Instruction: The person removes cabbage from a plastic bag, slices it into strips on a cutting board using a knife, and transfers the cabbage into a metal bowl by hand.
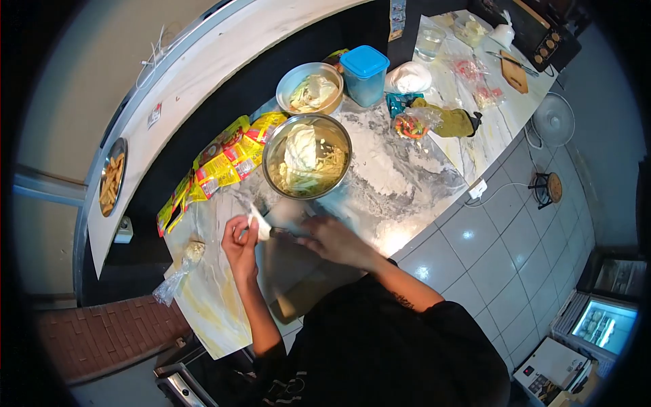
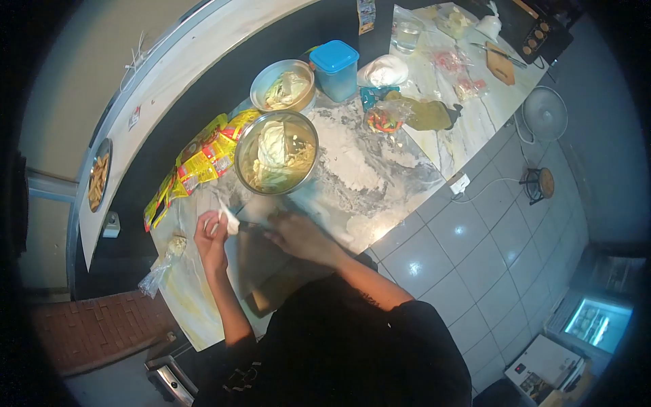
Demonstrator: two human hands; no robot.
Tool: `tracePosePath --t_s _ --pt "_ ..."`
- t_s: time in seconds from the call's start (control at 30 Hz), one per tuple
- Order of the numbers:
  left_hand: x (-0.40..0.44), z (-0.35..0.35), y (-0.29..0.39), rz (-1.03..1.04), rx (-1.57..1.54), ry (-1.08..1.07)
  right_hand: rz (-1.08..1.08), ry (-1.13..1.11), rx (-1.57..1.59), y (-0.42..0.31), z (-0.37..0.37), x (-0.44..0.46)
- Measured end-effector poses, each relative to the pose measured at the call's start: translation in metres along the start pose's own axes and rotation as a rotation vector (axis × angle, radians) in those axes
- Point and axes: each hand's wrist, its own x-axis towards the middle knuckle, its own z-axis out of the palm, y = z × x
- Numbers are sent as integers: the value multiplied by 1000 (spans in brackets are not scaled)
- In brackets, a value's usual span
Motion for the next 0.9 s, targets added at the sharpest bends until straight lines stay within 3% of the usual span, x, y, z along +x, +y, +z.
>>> tracePosePath --t_s 0.07,0.13,0.2,0.27,0.3,0.43,0.5,0.63,0.7,0.8,0.87,0.9 --pt "-15 -22 -19 -45 13 20 -101 -43 -139 0 25 -9" --pt "-26 -35 -34 -80 204 -40 -131 -44 -534 11 61 -13" --pt "-33 -39 -53 -36 252 -62 -90 -52 -550 14 84 -12" --pt "-35 -45 -74 43 589 -44 -49 -62 -564 10 95 -10" --pt "-36 -42 -74 201 639 -43 -59 -23 -560 8 96 -9" --pt "-31 -44 -87 178 548 -19 30 -86 -721 -8 95 -14" --pt "-23 -62 -117 441 908 -172 159 -178 -596 -21 81 -12" --pt "-39 -45 -85 376 889 -226 532 -353 -206 -48 50 -20" --pt "-33 -55 -88 621 947 -331 615 -320 -229 -52 56 -32" --pt "-24 -71 -102 743 963 -470 778 -289 -335 -75 76 -50" --pt "-28 -69 -96 591 625 -466 814 -263 -340 -99 91 -53" --pt "-25 -72 -90 564 628 -478 760 -207 -337 -101 105 -61"
